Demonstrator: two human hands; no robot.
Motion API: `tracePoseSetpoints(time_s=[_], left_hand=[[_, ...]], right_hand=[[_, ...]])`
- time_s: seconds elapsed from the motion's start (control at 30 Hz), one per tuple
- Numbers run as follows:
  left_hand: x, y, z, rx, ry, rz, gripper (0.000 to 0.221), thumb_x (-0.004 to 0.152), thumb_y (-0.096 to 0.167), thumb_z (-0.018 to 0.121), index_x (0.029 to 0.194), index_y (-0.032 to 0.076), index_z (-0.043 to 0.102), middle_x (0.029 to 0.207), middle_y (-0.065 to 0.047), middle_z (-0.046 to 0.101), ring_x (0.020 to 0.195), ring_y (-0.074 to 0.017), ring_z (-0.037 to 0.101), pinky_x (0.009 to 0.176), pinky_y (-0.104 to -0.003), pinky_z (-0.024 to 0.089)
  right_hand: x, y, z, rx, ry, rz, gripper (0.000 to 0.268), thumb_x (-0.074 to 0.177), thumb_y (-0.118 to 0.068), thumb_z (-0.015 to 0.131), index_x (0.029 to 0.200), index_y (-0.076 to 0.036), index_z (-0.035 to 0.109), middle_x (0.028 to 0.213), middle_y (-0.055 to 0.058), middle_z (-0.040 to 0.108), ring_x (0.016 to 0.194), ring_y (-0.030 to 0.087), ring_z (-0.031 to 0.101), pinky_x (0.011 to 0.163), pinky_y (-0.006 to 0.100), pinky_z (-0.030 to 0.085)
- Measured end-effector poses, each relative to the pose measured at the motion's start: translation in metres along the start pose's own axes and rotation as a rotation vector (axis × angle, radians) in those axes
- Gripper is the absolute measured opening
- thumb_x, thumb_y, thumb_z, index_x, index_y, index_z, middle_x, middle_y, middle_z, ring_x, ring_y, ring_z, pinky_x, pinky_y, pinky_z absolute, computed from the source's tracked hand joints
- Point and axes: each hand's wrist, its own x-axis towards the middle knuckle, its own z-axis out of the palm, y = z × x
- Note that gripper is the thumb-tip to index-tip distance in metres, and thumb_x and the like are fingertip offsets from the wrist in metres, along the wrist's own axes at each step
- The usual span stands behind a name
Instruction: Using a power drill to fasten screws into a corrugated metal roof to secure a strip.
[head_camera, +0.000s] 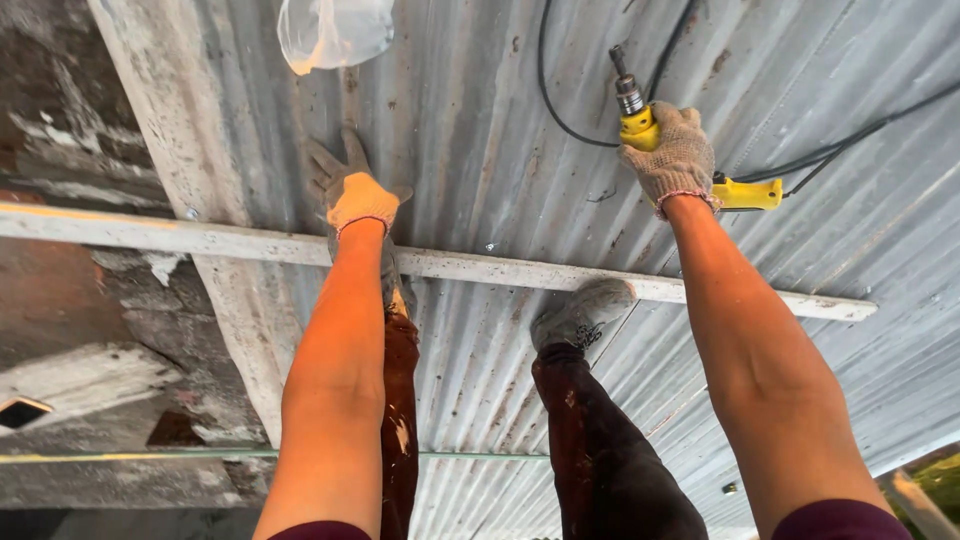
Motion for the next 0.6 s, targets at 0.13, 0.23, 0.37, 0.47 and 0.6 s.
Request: tracePoseSetpoints(time_s=[0.13,0.23,0.37,0.47,0.6], left_hand=[[-0.009,0.013,-0.032,0.029,-0.022,-0.018,0.080,0.089,0.042,0.061,0.158,0.033,0.021,0.158,-0.008,0.021,0.147,-0.0354,0.031,0.116,-0.055,0.037],[-0.004,0.007,-0.031,0.078,-0.062,-0.075,0.121,0.081,0.042,0.085,0.159,0.057,-0.006,0.166,-0.006,-0.024,0.159,-0.0348,0.005,0.122,-0.060,0.034],[0.003,0.004,-0.019,0.067,-0.002,-0.029,0.123,0.084,0.033,0.085,0.155,0.059,-0.011,0.167,-0.012,-0.021,0.158,-0.0372,0.001,0.120,-0.064,0.031],[-0.041,0.021,-0.050,0.060,-0.005,-0.035,0.118,0.087,0.025,0.082,0.157,0.057,-0.008,0.169,-0.013,-0.014,0.159,-0.0354,0.003,0.126,-0.057,0.023],[-0.028,0.024,-0.045,0.098,-0.023,-0.016,0.115,0.086,0.028,0.082,0.162,0.047,-0.001,0.169,-0.011,-0.023,0.158,-0.0382,0.008,0.120,-0.061,0.035]], right_hand=[[0.005,-0.016,-0.007,-0.007,0.002,0.017,0.050,0.083,-0.034,0.076,0.129,-0.023,0.062,0.125,0.014,0.054,0.113,0.046,0.064,0.095,0.059,0.054],[0.012,-0.018,-0.004,0.055,-0.018,-0.012,0.059,0.080,-0.041,0.075,0.136,-0.026,0.061,0.126,0.012,0.054,0.117,0.044,0.062,0.100,0.056,0.051],[0.014,-0.015,0.002,-0.009,0.020,0.000,0.058,0.082,-0.037,0.078,0.136,-0.024,0.063,0.128,0.012,0.053,0.121,0.043,0.057,0.102,0.056,0.050],[0.010,-0.011,-0.008,-0.018,-0.004,-0.003,0.051,0.088,-0.038,0.075,0.134,-0.020,0.063,0.131,0.015,0.052,0.122,0.045,0.057,0.099,0.060,0.051],[0.008,-0.019,-0.017,0.048,0.015,0.011,0.056,0.087,-0.039,0.074,0.136,-0.016,0.063,0.138,0.018,0.053,0.127,0.047,0.054,0.100,0.064,0.050]])
